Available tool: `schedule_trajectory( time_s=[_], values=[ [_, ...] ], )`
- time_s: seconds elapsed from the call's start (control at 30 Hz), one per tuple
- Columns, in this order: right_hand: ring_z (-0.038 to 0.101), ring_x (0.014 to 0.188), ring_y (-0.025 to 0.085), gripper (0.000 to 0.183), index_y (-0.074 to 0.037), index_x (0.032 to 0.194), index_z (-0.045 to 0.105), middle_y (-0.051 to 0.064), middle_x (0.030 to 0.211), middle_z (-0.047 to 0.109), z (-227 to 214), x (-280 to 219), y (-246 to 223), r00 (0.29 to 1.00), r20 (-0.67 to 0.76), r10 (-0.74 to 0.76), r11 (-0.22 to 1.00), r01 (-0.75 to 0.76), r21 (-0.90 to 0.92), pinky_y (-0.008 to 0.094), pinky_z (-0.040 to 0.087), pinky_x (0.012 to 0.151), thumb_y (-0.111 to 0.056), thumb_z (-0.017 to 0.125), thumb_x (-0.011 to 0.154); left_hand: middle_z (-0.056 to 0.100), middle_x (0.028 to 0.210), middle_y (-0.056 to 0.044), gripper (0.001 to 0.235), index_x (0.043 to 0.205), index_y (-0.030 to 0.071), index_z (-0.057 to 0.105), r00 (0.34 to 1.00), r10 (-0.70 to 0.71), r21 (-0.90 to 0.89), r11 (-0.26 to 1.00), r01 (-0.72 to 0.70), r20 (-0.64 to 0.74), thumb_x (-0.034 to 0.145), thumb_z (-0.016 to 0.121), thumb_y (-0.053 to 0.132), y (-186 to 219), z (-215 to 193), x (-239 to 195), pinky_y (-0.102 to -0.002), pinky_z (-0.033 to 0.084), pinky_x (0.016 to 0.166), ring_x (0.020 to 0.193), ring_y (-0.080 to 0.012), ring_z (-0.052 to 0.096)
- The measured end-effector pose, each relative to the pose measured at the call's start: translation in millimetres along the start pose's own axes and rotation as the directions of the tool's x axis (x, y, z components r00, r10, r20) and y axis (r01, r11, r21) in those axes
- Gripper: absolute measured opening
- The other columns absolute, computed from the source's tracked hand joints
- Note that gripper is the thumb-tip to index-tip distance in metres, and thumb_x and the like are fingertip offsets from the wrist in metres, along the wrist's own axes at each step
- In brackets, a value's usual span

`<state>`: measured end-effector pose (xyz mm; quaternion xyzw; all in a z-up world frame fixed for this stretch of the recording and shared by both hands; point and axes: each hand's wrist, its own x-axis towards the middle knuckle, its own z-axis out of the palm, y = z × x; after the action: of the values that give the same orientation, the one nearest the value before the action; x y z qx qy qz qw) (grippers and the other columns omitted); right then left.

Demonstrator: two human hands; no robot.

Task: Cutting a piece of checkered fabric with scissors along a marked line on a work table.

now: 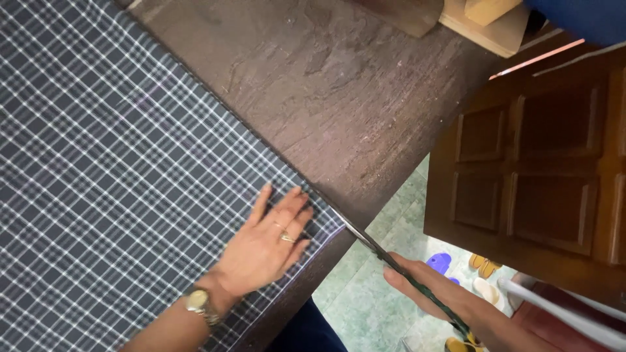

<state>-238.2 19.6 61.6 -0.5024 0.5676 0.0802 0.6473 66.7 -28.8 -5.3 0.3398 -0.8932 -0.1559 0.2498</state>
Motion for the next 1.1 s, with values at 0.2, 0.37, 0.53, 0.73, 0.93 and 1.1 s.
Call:
schedule_trajectory(
  time_s=[0.2, 0.37, 0.53, 0.73, 0.93, 1.1],
  values=[
    [0.028, 0.057, 0.007, 0.031, -0.015, 0.091, 0.053, -0.007, 0.068, 0.032, 1.6, 4.0, -25.7, 1.000, -0.014, 0.014, 0.999, -0.014, -0.049, 0.026, 0.030, 0.057, -0.041, 0.040, 0.101, 0.052, 0.141, -0.013, 0.051, 0.136, 0.012, 0.051, 0.995, -0.100, 0.207, 0.974, 0.091, 0.031, 0.095, 0.049, 0.041, -46.4, -25.0, -4.7, -0.057, 0.012, 0.118, 0.139, -0.0300, 0.039],
    [0.028, 0.064, 0.009, 0.032, -0.014, 0.083, 0.045, -0.004, 0.072, 0.029, 4.8, 13.2, -51.9, 0.993, -0.061, 0.100, 0.995, -0.101, -0.015, 0.028, 0.028, 0.063, -0.039, 0.042, 0.103, 0.036, 0.152, -0.014, 0.054, 0.146, 0.016, 0.041, 0.995, -0.042, 0.243, 0.970, 0.018, 0.092, 0.100, 0.036, 0.043, -67.7, -24.9, -8.6, -0.062, 0.012, 0.116, 0.143, -0.0330, 0.030],
    [0.032, 0.065, 0.009, 0.033, -0.015, 0.088, 0.050, -0.004, 0.072, 0.033, 6.1, 21.0, -54.1, 0.988, -0.066, 0.140, 0.987, -0.144, -0.064, 0.028, 0.030, 0.064, -0.044, 0.040, 0.100, 0.036, 0.152, -0.012, 0.054, 0.146, 0.018, 0.040, 0.995, -0.048, 0.241, 0.970, 0.026, 0.088, 0.100, 0.034, 0.045, -69.7, -24.4, -8.7, -0.062, 0.011, 0.116, 0.143, -0.0320, 0.028],
    [0.038, 0.067, 0.008, 0.036, -0.015, 0.085, 0.051, -0.003, 0.073, 0.041, 10.4, 30.6, -35.6, 0.983, -0.103, 0.154, 0.985, -0.161, -0.056, 0.029, 0.036, 0.066, -0.047, 0.042, 0.097, 0.036, 0.152, -0.012, 0.053, 0.146, 0.019, 0.040, 0.995, -0.058, 0.217, 0.975, 0.040, 0.079, 0.100, 0.035, 0.044, -69.5, -24.4, -8.8, -0.062, 0.011, 0.116, 0.143, -0.0326, 0.029],
    [0.036, 0.064, 0.007, 0.038, -0.014, 0.078, 0.048, -0.005, 0.070, 0.037, 12.3, 34.8, -21.2, 0.986, -0.136, 0.096, 0.993, -0.104, -0.048, 0.029, 0.034, 0.061, -0.047, 0.045, 0.097, 0.036, 0.152, -0.012, 0.053, 0.146, 0.019, 0.041, 0.996, -0.060, 0.202, 0.978, 0.045, 0.071, 0.099, 0.036, 0.044, -69.8, -24.4, -8.8, -0.063, 0.012, 0.115, 0.143, -0.0330, 0.029],
    [0.036, 0.072, 0.009, 0.035, -0.016, 0.087, 0.053, -0.004, 0.077, 0.040, 8.1, 28.8, -48.3, 0.981, -0.090, 0.169, 0.984, -0.173, -0.032, 0.029, 0.035, 0.069, -0.048, 0.041, 0.096, 0.036, 0.152, -0.012, 0.053, 0.145, 0.019, 0.041, 0.994, -0.065, 0.201, 0.978, 0.047, 0.083, 0.099, 0.036, 0.045, -69.7, -24.9, -8.2, -0.063, 0.010, 0.115, 0.143, -0.0330, 0.027]
  ],
)
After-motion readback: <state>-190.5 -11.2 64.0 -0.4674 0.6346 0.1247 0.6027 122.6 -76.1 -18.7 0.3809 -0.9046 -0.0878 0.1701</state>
